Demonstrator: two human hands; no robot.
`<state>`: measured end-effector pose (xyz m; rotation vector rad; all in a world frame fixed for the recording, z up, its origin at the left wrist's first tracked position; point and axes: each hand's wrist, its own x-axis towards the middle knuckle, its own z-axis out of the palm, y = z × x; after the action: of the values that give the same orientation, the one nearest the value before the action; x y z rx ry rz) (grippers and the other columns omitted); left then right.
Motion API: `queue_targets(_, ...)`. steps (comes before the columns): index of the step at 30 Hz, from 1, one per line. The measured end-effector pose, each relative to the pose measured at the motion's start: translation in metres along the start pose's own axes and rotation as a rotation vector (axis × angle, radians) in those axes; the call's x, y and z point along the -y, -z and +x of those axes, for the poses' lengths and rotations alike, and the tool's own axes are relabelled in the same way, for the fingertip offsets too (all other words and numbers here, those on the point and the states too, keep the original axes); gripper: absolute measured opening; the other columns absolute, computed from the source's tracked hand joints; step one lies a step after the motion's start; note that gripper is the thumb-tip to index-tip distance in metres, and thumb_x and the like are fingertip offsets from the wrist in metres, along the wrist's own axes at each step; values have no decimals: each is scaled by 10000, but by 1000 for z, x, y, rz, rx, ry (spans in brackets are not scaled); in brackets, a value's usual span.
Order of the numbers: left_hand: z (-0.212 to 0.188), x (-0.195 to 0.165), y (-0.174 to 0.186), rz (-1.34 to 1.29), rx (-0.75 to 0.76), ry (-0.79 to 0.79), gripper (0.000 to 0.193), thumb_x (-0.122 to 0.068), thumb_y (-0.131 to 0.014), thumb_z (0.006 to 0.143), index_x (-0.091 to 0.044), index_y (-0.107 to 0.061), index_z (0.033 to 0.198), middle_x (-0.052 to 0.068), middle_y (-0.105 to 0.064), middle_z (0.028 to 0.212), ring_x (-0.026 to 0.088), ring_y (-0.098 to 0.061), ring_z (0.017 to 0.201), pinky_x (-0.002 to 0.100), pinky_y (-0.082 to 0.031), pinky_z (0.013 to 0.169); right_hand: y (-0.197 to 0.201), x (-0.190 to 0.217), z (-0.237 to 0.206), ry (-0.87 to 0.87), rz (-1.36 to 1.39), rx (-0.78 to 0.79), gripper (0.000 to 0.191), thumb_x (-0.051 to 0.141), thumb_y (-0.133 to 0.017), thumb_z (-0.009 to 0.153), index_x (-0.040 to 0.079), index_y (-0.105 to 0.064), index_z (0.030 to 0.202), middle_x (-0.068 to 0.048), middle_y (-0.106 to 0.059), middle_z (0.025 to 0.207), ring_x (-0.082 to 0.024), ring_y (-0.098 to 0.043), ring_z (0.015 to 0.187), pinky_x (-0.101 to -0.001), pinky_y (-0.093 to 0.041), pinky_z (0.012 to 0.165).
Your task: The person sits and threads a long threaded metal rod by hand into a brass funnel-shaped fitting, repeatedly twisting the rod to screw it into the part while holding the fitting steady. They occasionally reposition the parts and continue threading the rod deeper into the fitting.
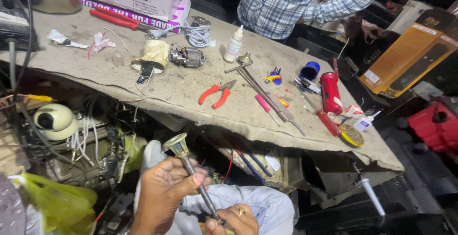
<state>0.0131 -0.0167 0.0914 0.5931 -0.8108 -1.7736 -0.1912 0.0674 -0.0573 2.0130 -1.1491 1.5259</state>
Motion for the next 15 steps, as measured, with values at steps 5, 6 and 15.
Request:
queue_targets(5,11,12,-5,180,-74,-49,355,60,-860,745,134,-663,1031,195,-730,826,234,-694,696,368,-591,629,26,11,23,-508,403,330,233,188,-831,894,-39,-778,875,-112,-741,730,-192,-717,675,-338,-571,662)
queue_targets(6,11,11,-1,209,-54,-54,384,57,-862,748,129,-652,1061,178,-719,831,223,-681,703,359,-578,632,27,18,25,-741,658,422,246,165,-792,951,-81,-795,946,-151,-769,818,-225,-744,770,-370,-591,725)
queue_targets(15,3,6,20,-219,535,191,646,-152,-639,958,26,-361,1514,267,-553,1445,373,-629,1221,464,-556,1009,36,62,66,-1222,1097,203,298,212,-699,961,-84,-690,1002,-141,-707,886,-210,-655,831,-362,-529,821)
